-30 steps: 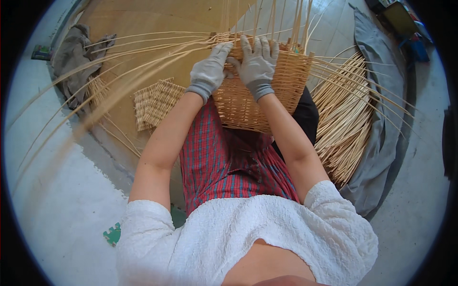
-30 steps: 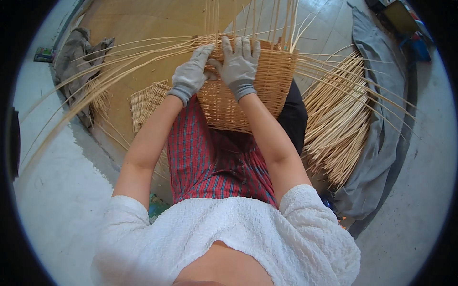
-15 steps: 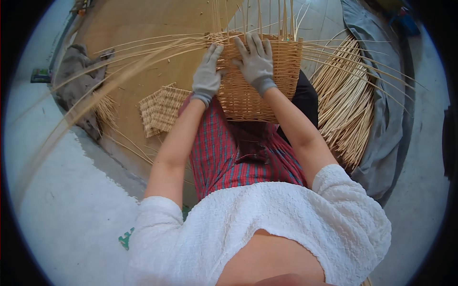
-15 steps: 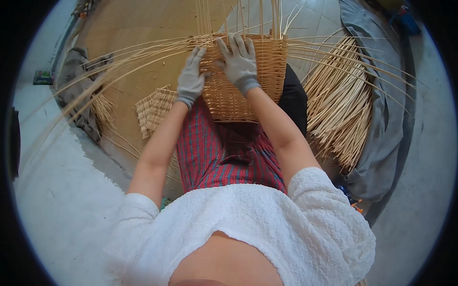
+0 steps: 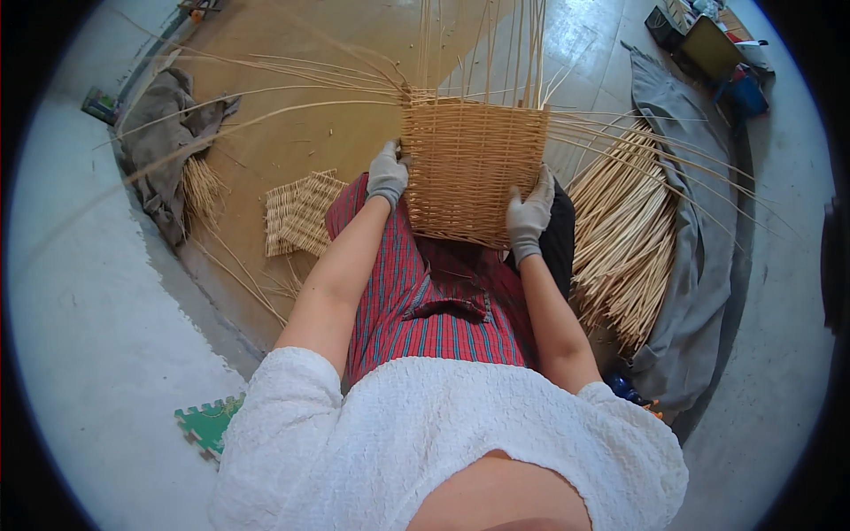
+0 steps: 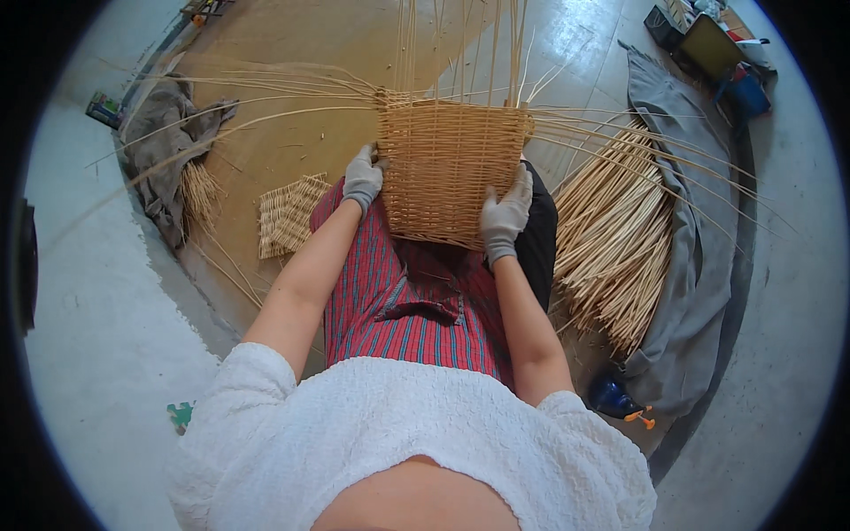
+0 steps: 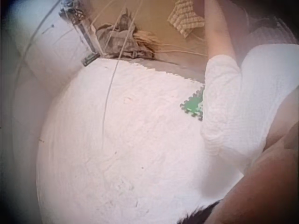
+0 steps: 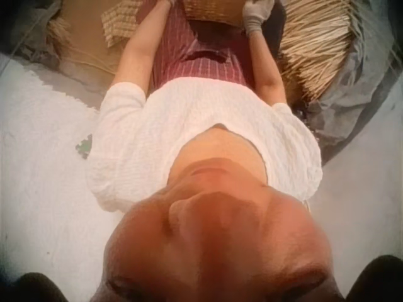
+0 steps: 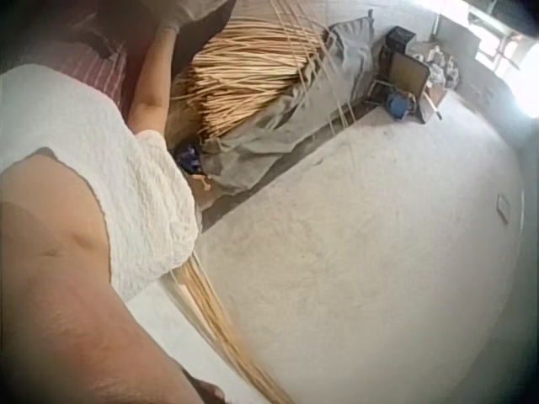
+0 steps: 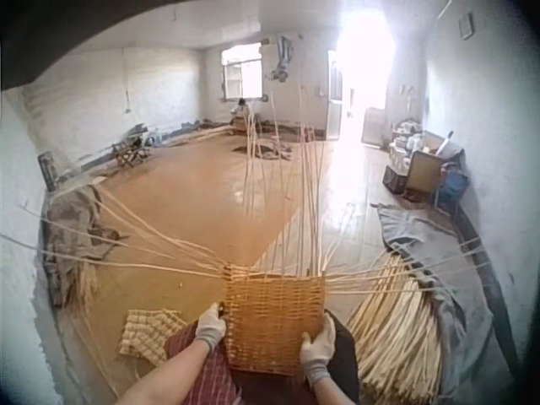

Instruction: The person sits on the floor weaving a basket by hand, interlacing thin bamboo strips through a vertical frame. They periodically pause to select new strips from a nearby pile and continue the weaving process.

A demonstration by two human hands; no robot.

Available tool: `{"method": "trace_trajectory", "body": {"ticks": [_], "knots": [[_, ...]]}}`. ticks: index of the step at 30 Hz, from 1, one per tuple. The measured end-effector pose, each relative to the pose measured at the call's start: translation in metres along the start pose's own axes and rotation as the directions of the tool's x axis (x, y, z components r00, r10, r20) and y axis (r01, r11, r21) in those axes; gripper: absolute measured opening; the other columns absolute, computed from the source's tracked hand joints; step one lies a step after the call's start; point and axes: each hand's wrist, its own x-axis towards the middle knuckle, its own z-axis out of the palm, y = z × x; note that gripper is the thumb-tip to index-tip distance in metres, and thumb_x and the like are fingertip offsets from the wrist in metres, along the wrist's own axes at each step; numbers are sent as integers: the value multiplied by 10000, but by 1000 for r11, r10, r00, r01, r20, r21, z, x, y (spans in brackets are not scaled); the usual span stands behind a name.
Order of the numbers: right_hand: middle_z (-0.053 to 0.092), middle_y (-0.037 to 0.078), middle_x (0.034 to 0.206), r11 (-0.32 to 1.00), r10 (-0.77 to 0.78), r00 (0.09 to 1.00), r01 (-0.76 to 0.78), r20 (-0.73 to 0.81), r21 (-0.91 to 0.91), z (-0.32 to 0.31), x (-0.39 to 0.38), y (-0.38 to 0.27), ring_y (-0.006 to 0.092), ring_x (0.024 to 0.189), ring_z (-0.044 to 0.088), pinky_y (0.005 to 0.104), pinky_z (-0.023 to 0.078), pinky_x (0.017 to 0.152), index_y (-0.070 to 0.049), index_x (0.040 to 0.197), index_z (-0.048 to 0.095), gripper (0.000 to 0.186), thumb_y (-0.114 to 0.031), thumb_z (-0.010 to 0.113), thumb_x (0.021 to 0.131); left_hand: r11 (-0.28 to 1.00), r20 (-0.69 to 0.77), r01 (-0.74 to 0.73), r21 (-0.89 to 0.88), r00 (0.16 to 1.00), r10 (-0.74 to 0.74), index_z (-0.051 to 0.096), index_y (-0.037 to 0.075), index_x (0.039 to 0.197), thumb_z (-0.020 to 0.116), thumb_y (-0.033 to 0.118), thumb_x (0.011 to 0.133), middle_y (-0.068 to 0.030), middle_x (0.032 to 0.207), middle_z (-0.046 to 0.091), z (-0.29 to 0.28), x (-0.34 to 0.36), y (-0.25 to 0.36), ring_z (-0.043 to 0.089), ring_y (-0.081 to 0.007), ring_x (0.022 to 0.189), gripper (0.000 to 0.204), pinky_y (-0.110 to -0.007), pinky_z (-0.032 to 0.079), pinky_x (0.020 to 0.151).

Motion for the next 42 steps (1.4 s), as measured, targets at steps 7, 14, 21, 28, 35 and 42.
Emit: {"method": "trace_trajectory", "body": {"ticks": [7,14,21,28,35,42], "knots": [[569,205,1467,935,326,846,-353,421,-15,-21,2,17,356,1280,609,433,483,1064,-103,1594,346,789,-263,709,912,987,60,97,127,993,-106,695,17,1230,728,186,880,-227,1170,734,-17,-14,9,701,-378,1110,390,-406,528,964],[526,208,1500,894,448,768,-397,458,-209,-56,-21,-14,407,1350,532,446,433,1126,-105,1607,315,840,-284,737,903,984,224,120,133,963,-148,629,-65,1281,713,114,928,-191,1208,736,-34,-52,8,715,-292,1072,405,-359,518,979],[653,166,1309,981,-156,836,69,526,181,-75,-45,-90,358,1229,608,442,468,1078,-95,1383,597,477,-187,699,926,655,-271,-116,-747,952,-140,672,-14,1168,720,76,982,-55,968,725,-34,-92,51,669,-108,866,213,-253,542,730],[732,121,1077,859,-438,619,74,652,507,-34,-51,-187,327,1003,699,420,562,886,-105,1243,693,296,-176,669,957,912,-348,-193,-363,936,60,709,-31,1070,742,-12,930,-96,979,744,-45,-75,27,702,-166,836,146,-268,564,727],[717,113,967,827,-479,739,198,474,527,-14,-38,-239,299,816,685,403,559,733,-116,1263,695,388,-159,766,885,101,-16,-23,-995,997,73,543,-7,1348,535,150,1067,-141,1270,623,-35,-66,3,642,-221,1105,321,-316,611,910],[643,76,761,753,-655,529,515,539,410,-14,-17,-257,300,740,654,437,531,682,-117,932,680,220,-326,740,895,596,388,216,-773,905,175,569,47,1406,821,206,893,-118,1424,557,-84,-30,-16,584,-200,1237,594,-352,544,1026]]}}
